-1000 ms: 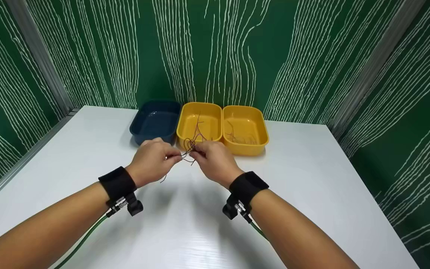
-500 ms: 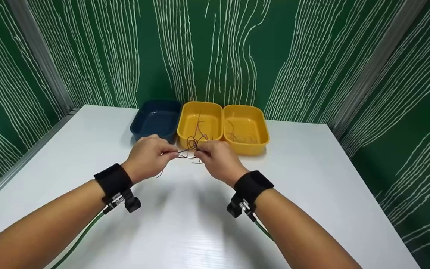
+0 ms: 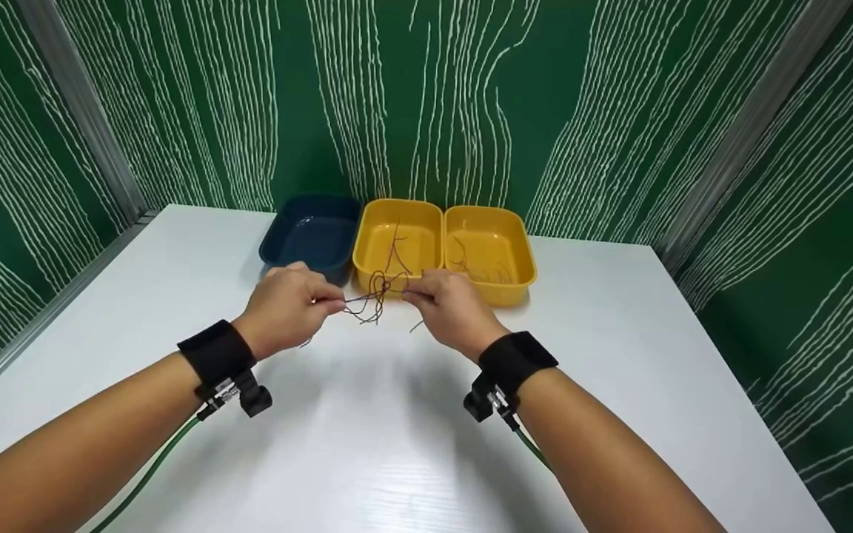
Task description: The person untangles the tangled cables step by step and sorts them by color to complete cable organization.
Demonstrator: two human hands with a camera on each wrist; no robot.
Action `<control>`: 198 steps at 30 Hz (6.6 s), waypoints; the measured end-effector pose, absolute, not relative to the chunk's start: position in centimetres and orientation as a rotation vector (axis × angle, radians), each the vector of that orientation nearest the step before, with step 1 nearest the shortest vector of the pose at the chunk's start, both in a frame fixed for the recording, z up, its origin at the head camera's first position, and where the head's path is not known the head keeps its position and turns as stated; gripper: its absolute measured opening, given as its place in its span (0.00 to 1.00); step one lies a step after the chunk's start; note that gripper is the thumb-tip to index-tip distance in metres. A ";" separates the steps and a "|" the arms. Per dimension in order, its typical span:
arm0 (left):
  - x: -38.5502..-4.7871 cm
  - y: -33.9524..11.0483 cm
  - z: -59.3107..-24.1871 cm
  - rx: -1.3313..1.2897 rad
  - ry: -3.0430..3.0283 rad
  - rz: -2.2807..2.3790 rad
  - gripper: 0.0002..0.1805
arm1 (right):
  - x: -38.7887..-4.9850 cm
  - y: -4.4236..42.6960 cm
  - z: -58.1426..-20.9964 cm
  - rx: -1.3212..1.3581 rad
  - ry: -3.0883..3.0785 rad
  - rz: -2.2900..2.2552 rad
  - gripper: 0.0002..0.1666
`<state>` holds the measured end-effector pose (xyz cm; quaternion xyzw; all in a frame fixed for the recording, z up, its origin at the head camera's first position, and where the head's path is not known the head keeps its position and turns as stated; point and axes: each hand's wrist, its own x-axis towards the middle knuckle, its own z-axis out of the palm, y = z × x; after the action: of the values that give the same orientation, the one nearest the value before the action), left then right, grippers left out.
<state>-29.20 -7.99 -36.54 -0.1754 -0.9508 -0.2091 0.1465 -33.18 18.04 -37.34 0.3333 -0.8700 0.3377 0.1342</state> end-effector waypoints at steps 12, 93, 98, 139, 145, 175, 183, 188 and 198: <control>-28.9 -7.9 -36.6 -0.486 -2.724 -0.676 0.09 | -32.6 17.5 -36.8 0.936 -2.676 1.143 0.09; -29.5 -10.4 -36.7 -0.417 -2.793 -0.799 0.10 | -34.2 19.8 -37.0 0.811 -2.728 0.924 0.08; -29.6 -10.1 -36.6 -0.440 -2.807 -0.815 0.09 | -34.2 19.9 -37.0 0.814 -2.774 0.928 0.07; -29.4 -8.9 -36.5 -0.571 -2.844 -0.517 0.12 | -34.1 16.6 -37.3 1.307 -2.336 0.651 0.08; -29.5 -9.1 -36.5 -0.556 -2.849 -0.610 0.20 | -33.8 17.3 -36.9 1.181 -2.431 0.745 0.04; -30.1 -12.1 -37.1 -0.382 -2.827 -0.733 0.10 | -34.9 21.4 -36.6 0.698 -2.548 1.107 0.10; -30.1 -12.2 -37.1 -0.396 -2.848 -0.625 0.09 | -34.8 21.7 -36.4 0.697 -2.528 1.091 0.09; -30.0 -12.8 -37.1 -0.372 -2.857 -0.579 0.09 | -34.7 22.3 -36.3 0.678 -2.536 1.108 0.09; -30.1 -13.0 -37.4 -0.378 -2.857 -0.534 0.09 | -34.8 22.9 -36.1 0.677 -2.489 1.101 0.08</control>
<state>-30.07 -13.01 -37.36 -0.1283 -0.9694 -0.1813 0.1051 -34.79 22.91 -36.12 0.2381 -0.8748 0.3871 0.1677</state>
